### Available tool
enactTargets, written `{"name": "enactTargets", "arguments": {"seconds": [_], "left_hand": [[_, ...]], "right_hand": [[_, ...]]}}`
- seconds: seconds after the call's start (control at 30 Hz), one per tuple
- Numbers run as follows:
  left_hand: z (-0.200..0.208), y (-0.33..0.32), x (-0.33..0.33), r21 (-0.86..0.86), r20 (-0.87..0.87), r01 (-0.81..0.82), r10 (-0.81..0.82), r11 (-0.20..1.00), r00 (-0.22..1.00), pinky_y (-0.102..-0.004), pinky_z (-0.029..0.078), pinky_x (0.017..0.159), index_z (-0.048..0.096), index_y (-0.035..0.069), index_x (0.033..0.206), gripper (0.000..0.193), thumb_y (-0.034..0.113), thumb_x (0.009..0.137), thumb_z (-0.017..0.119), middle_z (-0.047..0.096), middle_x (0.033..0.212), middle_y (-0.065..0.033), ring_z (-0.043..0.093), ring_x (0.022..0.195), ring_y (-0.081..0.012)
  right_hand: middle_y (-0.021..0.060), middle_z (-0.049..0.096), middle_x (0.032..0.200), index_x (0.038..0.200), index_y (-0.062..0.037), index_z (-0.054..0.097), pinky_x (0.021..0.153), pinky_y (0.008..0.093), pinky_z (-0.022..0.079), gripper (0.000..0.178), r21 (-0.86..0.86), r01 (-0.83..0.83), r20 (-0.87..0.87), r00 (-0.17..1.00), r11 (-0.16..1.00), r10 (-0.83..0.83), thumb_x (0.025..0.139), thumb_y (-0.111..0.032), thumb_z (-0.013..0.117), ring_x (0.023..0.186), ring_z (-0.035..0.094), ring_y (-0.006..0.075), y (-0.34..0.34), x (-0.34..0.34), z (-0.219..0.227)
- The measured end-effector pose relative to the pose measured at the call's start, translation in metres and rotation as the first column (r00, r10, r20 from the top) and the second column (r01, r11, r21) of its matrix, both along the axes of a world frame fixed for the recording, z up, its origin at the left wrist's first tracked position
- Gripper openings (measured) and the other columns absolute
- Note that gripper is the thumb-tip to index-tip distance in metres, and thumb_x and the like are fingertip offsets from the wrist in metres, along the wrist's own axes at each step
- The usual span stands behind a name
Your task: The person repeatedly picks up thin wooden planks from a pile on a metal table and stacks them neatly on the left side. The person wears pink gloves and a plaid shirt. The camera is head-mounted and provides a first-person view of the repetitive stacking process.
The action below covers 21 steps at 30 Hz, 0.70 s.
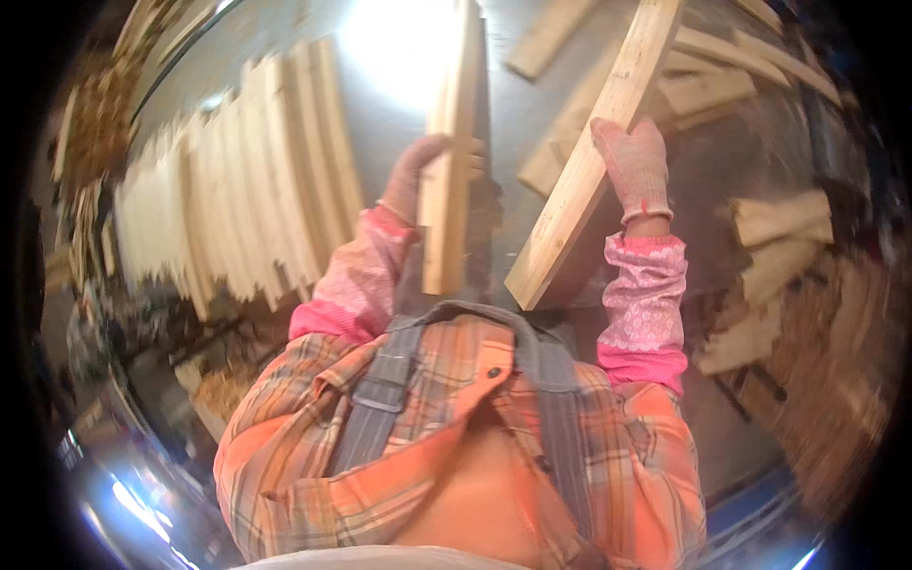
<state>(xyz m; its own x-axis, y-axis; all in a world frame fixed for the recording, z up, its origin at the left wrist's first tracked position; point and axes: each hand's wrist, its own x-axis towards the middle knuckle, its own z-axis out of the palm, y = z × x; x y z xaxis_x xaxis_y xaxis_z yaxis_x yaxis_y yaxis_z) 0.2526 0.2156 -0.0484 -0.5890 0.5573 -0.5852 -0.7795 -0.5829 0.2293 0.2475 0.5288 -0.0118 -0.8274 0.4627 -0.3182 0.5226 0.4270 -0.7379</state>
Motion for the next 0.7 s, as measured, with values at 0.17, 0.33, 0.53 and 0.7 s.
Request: {"name": "enactTargets", "arguments": {"seconds": [0.17,0.33,0.53,0.7], "left_hand": [[-0.03,-0.045,0.012,-0.35,-0.337,-0.191,0.067,0.917,0.939,-0.0378,0.061,0.073,0.061,0.006,0.127,0.037,0.011,0.091,0.068,0.066,0.1,-0.0099,0.067,0.08,-0.0193],[-0.014,-0.062,-0.002,-0.998,0.056,0.004,-0.772,-0.069,0.634,-0.0478,0.048,0.107,0.056,-0.003,0.141,0.082,0.057,0.086,0.069,0.063,0.131,-0.0265,0.059,0.127,-0.0423],[-0.009,-0.135,-0.031,-0.729,0.172,-0.461,-0.786,-0.507,0.593,-0.048,0.046,0.109,0.051,-0.002,0.145,0.094,0.06,0.08,0.078,0.053,0.146,-0.0256,0.055,0.133,-0.0409],[-0.036,-0.152,-0.028,-0.688,0.291,-0.397,-0.732,-0.608,0.616,-0.0481,0.042,0.114,0.041,-0.004,0.152,0.097,0.055,0.084,0.076,0.048,0.15,-0.0253,0.044,0.141,-0.0408]], "right_hand": [[0.0213,0.074,0.095,0.111,0.0065,0.07,0.079,0.0412,0.056,0.059,0.085,-0.358,0.155,0.927,0.93,0.342,0.086,-0.048,0.073,0.087,0.073,0.0323,-0.149,-0.069,-0.06],[0.0258,0.073,0.115,0.123,0.0059,0.065,0.096,0.0418,0.055,0.073,0.049,-0.454,0.33,0.848,0.89,0.414,0.08,-0.051,0.079,0.117,0.069,0.0366,-0.251,-0.065,-0.078],[0.0238,0.073,0.117,0.125,0.004,0.066,0.094,0.0415,0.057,0.067,-0.207,-0.446,0.239,0.84,0.871,0.487,0.077,-0.041,0.082,0.108,0.072,0.0346,-0.24,-0.066,-0.078],[0.0225,0.074,0.115,0.124,0.0014,0.069,0.092,0.0419,0.057,0.066,-0.026,-0.473,0.265,0.846,0.881,0.462,0.077,-0.043,0.082,0.105,0.073,0.034,-0.241,-0.058,-0.093]]}}
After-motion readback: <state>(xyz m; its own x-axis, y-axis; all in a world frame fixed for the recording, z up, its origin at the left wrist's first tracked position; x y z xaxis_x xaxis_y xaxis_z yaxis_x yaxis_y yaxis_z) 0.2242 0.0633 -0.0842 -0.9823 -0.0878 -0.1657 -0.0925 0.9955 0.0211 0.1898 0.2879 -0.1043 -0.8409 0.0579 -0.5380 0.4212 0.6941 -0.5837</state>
